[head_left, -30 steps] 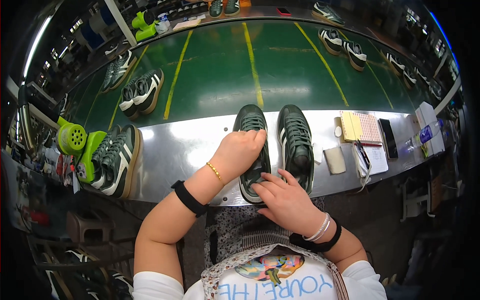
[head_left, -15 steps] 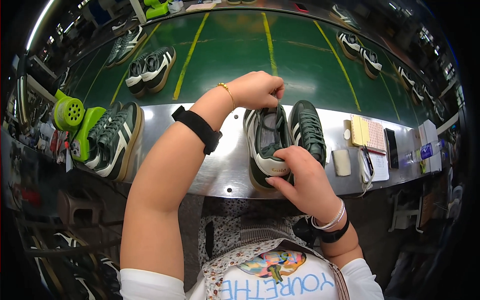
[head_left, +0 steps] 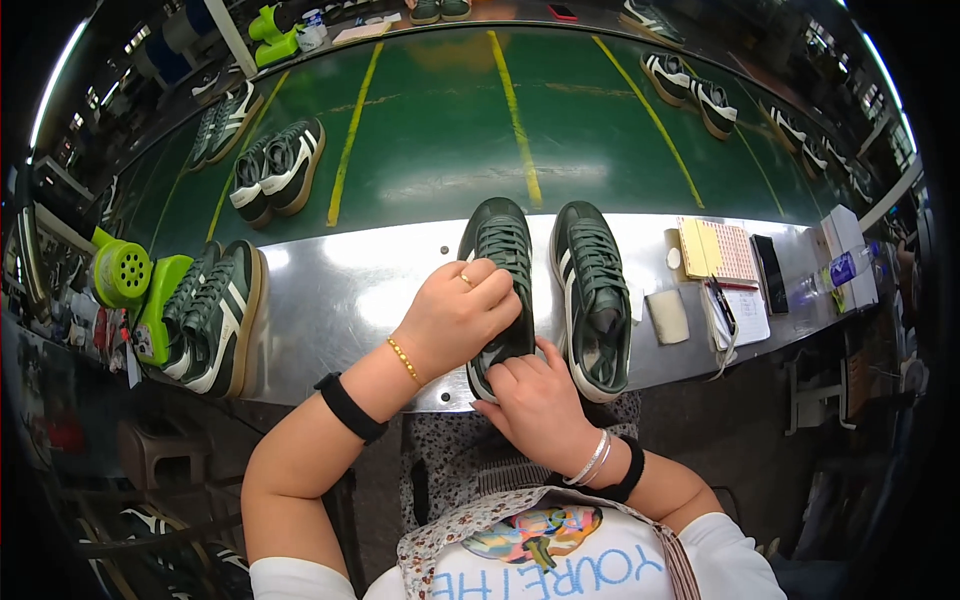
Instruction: Inspecting pairs of green shoes for quality control, checking soles, heels, and cleaning marks.
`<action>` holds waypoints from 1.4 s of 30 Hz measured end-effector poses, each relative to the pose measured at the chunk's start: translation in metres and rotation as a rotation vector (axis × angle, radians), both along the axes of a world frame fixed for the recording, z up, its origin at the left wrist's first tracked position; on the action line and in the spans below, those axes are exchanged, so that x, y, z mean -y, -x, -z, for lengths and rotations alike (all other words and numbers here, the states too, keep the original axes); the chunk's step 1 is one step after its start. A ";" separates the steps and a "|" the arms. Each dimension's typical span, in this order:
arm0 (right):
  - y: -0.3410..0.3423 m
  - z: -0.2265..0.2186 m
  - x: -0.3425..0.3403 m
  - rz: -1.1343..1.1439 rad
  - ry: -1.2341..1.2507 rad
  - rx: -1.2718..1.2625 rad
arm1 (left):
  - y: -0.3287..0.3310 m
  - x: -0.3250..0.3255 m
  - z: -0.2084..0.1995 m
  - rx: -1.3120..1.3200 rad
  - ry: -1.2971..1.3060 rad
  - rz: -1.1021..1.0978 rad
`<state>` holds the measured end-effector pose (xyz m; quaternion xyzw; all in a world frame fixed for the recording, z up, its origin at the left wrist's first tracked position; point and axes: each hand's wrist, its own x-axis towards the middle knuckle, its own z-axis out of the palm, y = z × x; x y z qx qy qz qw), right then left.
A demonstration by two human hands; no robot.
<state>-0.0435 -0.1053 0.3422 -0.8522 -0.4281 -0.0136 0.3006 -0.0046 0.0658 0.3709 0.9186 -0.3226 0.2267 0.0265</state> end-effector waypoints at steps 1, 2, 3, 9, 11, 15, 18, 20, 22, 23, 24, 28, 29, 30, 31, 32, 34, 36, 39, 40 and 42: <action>0.000 0.000 0.001 0.000 -0.001 -0.009 | 0.005 0.005 0.005 -0.006 0.002 0.008; 0.000 0.000 0.001 0.005 -0.003 -0.009 | 0.010 0.009 0.012 0.039 0.054 -0.090; 0.000 0.001 0.001 0.009 0.001 -0.023 | 0.014 0.011 0.020 0.082 0.105 -0.190; -0.001 -0.001 0.004 0.006 -0.027 -0.059 | 0.023 0.024 0.046 0.091 0.735 -0.376; -0.004 -0.006 0.012 -0.008 -0.023 -0.077 | 0.024 0.024 0.030 -0.025 0.567 -0.439; -0.007 -0.014 0.062 0.004 -0.426 -0.076 | 0.016 0.035 -0.010 -0.168 0.413 -0.333; -0.011 0.000 0.095 0.197 -0.343 -0.083 | -0.006 0.060 -0.023 -0.395 0.172 -0.162; -0.015 0.011 0.106 0.183 -0.289 -0.082 | -0.024 0.078 -0.020 -0.445 0.100 -0.114; -0.021 0.017 0.111 0.123 -0.216 -0.074 | -0.040 0.090 -0.009 -0.448 -0.035 -0.043; -0.022 0.020 0.111 0.130 -0.220 -0.074 | -0.048 0.094 -0.006 -0.448 -0.040 -0.037; -0.023 0.023 0.111 0.083 -0.225 -0.099 | -0.054 0.097 -0.004 -0.457 -0.133 -0.030; -0.024 0.014 0.110 0.037 -0.301 -0.191 | -0.080 0.094 -0.019 -0.578 -0.265 0.076; -0.025 0.007 0.113 0.042 -0.303 -0.199 | -0.086 0.095 -0.031 -0.713 -0.312 0.106; -0.026 -0.003 0.116 0.005 -0.362 -0.253 | -0.089 0.097 -0.043 -0.743 -0.318 0.097; -0.027 -0.012 0.118 -0.031 -0.420 -0.309 | -0.092 0.096 -0.047 -0.745 -0.271 0.109; -0.026 -0.020 0.118 -0.021 -0.470 -0.317 | -0.092 0.096 -0.055 -0.770 -0.249 0.108; -0.027 -0.027 0.118 -0.010 -0.506 -0.335 | -0.100 0.092 -0.058 -0.822 -0.158 0.153; -0.028 -0.031 0.116 -0.001 -0.539 -0.343 | -0.109 0.086 -0.061 -0.868 -0.059 0.181; -0.031 -0.034 0.112 0.058 -0.586 -0.366 | -0.118 0.080 -0.060 -0.940 0.042 0.160; -0.034 -0.035 0.112 0.060 -0.594 -0.375 | -0.120 0.077 -0.059 -0.944 0.082 0.172; -0.036 -0.036 0.111 0.072 -0.600 -0.382 | -0.123 0.076 -0.058 -0.953 0.092 0.172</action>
